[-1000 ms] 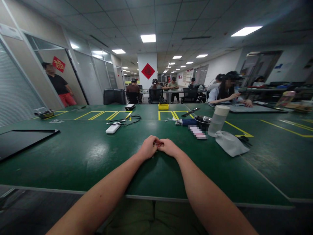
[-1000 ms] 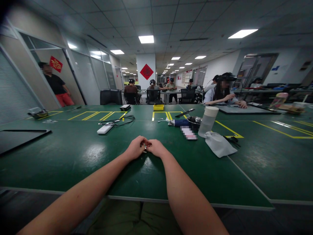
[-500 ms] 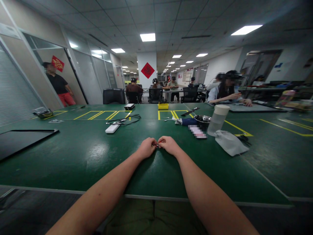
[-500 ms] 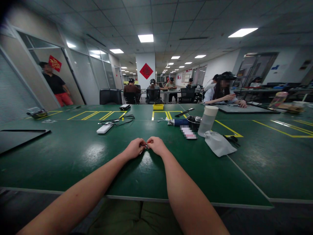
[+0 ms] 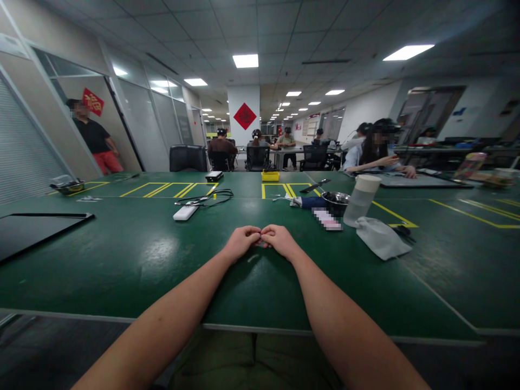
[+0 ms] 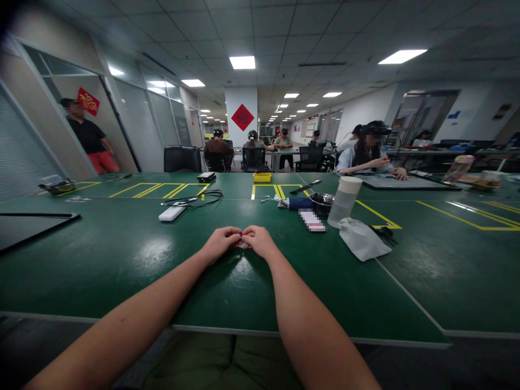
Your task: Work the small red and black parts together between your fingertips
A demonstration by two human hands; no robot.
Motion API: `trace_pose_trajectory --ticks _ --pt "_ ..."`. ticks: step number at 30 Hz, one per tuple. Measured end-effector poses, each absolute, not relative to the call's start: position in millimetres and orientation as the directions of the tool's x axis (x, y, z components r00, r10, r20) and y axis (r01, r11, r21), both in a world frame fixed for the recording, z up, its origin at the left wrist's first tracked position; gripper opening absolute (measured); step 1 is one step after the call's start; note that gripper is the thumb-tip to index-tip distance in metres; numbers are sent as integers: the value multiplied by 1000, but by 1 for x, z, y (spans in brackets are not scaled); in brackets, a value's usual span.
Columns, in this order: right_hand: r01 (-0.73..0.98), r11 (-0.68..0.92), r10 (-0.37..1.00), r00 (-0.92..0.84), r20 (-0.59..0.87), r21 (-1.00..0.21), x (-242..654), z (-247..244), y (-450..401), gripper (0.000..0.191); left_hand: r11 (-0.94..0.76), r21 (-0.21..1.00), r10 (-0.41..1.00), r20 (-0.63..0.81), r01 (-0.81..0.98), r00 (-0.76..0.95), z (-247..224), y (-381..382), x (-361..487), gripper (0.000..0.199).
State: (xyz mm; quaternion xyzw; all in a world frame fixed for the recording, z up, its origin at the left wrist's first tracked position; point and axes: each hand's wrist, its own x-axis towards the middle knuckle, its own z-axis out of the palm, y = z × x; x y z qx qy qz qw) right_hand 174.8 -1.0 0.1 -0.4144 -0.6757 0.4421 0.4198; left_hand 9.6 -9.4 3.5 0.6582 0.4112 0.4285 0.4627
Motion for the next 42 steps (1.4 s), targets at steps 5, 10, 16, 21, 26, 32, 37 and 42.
trace_pose_trajectory --ticks 5,10,16,21,26,32,37,42 --pt "116 229 948 -254 194 -967 175 -5 4 13 -201 971 952 163 129 258 1 -8 10 26" --pt "97 191 967 -190 170 -977 174 -3 2 12 -166 985 959 151 41 238 -4 -3 8 20" --pt "52 144 971 -200 131 -988 173 0 0 8 -158 987 961 150 16 231 -6 -1 7 21" --pt "-75 20 981 -192 34 -997 171 -4 2 16 -110 994 974 107 3 201 -7 1 5 25" --pt "-50 20 973 -229 31 -999 172 -5 1 15 -100 995 977 101 -13 190 -8 2 6 27" --pt "-61 41 974 -219 53 -997 174 -7 4 16 -109 994 971 111 -21 212 -8 1 6 26" --pt "-82 33 980 -191 48 -996 174 -9 6 17 -87 996 976 84 8 203 -6 0 7 24" --pt "-56 28 976 -216 39 -998 174 -8 4 17 -82 996 973 75 26 220 -6 0 7 22"
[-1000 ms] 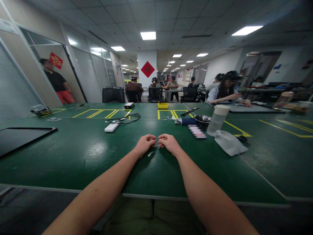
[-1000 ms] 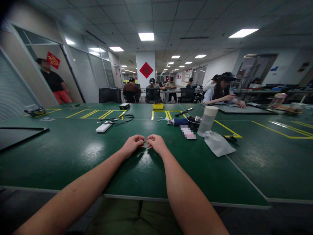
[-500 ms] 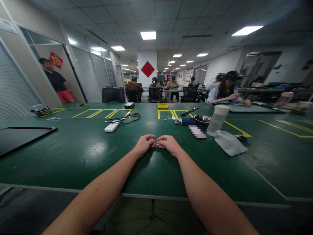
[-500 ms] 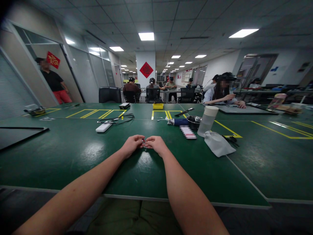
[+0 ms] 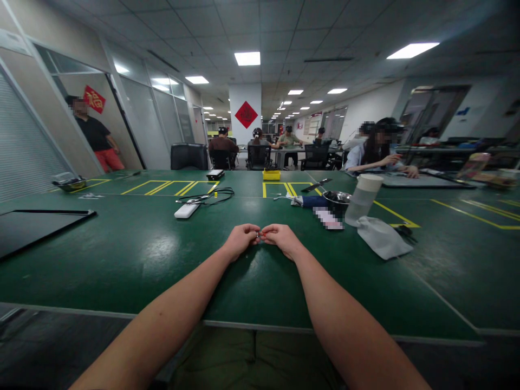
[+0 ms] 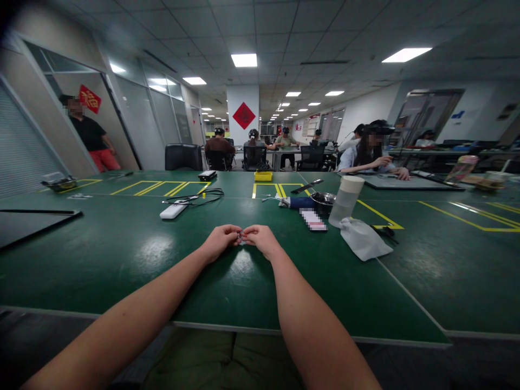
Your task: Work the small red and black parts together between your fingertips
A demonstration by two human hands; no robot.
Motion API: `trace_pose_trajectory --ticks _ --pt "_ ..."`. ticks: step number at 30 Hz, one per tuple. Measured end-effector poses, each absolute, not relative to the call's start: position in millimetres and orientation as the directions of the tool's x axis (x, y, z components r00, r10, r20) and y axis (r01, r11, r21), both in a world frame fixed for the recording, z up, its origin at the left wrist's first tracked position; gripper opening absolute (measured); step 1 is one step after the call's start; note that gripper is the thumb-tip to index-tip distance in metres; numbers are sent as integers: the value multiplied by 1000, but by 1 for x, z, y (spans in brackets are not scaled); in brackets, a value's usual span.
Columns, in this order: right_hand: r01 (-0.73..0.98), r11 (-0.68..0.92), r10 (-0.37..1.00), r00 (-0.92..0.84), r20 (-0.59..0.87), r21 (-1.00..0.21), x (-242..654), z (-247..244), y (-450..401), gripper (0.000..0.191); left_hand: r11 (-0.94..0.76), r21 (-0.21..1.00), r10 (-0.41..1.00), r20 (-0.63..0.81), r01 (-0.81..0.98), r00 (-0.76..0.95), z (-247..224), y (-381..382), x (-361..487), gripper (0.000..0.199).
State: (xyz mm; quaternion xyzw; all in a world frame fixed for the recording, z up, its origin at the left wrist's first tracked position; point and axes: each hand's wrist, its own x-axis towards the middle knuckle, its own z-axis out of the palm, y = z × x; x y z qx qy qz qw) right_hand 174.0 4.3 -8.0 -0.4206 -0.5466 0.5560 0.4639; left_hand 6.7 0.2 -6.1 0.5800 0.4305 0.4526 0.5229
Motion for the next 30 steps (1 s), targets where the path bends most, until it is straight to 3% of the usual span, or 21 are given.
trace_pose_trajectory --ticks 30 --pt "-41 28 965 -259 38 -999 174 -5 1 18 -44 999 973 41 7 227 -7 1 7 24"
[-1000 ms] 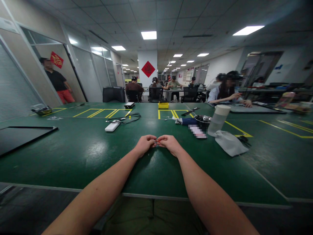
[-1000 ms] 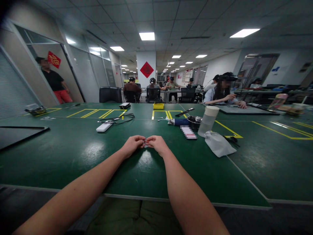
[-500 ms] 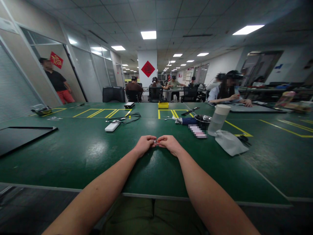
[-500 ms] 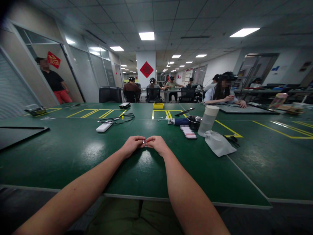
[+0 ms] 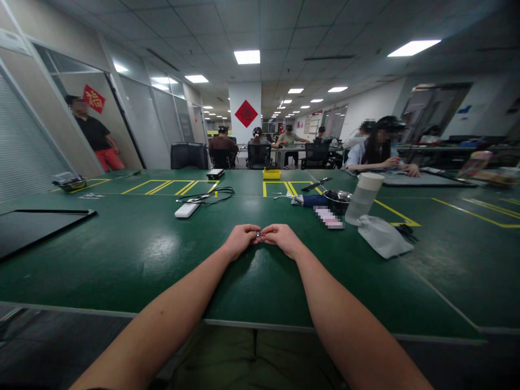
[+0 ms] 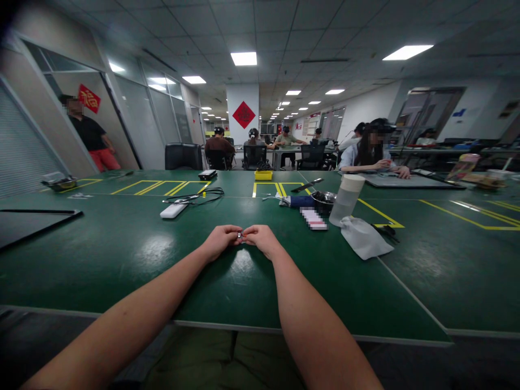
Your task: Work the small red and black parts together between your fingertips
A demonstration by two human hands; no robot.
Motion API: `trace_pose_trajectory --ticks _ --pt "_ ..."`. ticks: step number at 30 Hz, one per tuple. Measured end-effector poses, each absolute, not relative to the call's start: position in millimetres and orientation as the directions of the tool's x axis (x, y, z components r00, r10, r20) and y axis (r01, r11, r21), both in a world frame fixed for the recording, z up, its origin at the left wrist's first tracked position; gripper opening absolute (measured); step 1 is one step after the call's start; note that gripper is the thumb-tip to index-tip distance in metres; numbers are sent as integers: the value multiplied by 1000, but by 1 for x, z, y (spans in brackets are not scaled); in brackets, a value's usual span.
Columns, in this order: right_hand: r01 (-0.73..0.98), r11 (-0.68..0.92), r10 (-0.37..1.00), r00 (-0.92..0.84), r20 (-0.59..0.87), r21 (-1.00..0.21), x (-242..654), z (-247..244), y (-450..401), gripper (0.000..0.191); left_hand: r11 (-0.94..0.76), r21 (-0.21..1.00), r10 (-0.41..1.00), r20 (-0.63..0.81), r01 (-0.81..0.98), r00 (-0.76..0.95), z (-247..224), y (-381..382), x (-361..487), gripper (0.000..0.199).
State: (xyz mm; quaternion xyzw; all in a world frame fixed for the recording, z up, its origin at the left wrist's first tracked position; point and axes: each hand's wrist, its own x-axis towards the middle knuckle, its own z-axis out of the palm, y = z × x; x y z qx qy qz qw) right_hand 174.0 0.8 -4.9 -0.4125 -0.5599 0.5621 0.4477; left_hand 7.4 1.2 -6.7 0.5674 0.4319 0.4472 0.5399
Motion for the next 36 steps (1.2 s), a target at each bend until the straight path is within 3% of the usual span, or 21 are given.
trace_pose_trajectory --ticks 11,20,36 --pt "-6 80 964 -254 79 -997 175 -6 0 14 -169 980 964 143 103 225 -2 -6 7 21" --pt "-33 14 973 -230 21 -999 174 -6 3 5 -45 999 976 43 3 214 -3 -1 7 20" --pt "-48 -36 971 -239 -24 -998 173 0 1 17 2 997 973 16 -78 230 -5 0 6 29"
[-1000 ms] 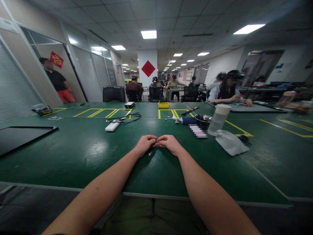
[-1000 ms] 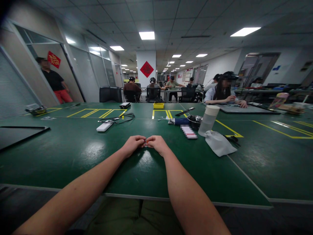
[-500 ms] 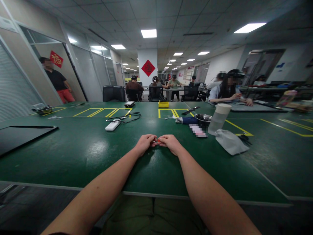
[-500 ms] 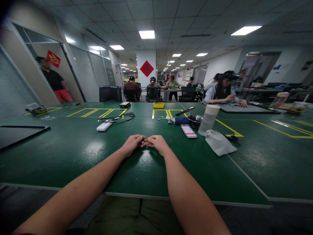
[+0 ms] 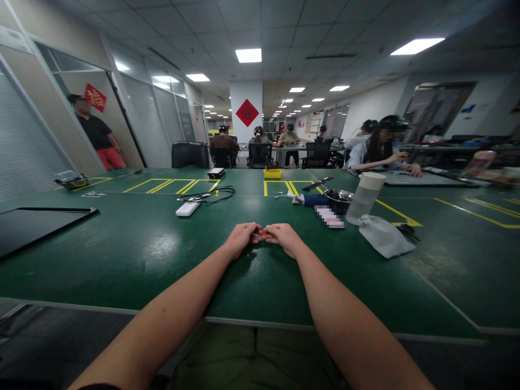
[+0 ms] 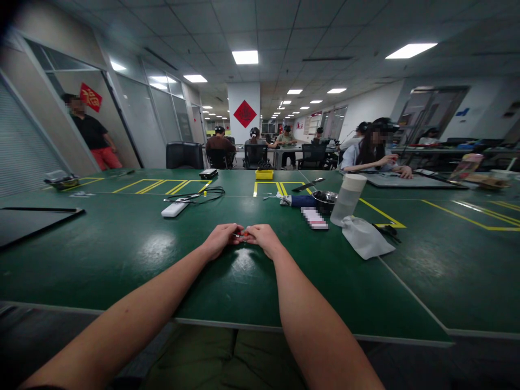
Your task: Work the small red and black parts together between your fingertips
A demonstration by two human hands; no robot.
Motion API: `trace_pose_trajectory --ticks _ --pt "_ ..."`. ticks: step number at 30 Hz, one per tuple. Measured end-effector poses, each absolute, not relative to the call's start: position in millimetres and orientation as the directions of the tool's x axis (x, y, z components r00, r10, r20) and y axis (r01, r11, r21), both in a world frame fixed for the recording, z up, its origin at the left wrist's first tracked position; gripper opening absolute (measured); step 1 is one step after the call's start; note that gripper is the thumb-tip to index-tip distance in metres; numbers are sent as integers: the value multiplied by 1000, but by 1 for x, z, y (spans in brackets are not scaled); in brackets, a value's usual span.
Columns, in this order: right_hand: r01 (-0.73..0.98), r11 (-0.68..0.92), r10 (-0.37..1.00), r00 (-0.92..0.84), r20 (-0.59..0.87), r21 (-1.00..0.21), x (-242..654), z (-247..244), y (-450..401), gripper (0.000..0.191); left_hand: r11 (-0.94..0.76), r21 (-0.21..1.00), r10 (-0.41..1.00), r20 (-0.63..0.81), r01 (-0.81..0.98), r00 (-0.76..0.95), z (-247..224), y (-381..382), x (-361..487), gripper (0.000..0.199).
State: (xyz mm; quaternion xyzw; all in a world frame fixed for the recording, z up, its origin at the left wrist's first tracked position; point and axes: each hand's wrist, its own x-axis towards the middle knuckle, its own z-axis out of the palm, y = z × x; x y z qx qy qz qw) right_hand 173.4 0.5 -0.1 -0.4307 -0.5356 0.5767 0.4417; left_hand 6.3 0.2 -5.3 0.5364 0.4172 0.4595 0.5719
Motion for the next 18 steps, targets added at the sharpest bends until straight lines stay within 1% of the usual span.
trace_pose_trajectory --ticks 6,12,15,18 --pt "-54 -53 972 -233 -39 -997 173 2 -1 16 10 998 974 5 -63 228 -4 0 6 27" --pt "-56 -49 973 -230 -35 -997 173 1 0 12 -13 999 970 24 -46 243 -3 -2 7 28" --pt "-44 -40 976 -218 -29 -998 173 -1 1 7 -60 998 968 56 9 246 -2 -4 7 24" --pt "-42 -17 981 -196 -8 -999 174 -4 2 14 -115 988 970 89 100 228 -2 -5 7 27"
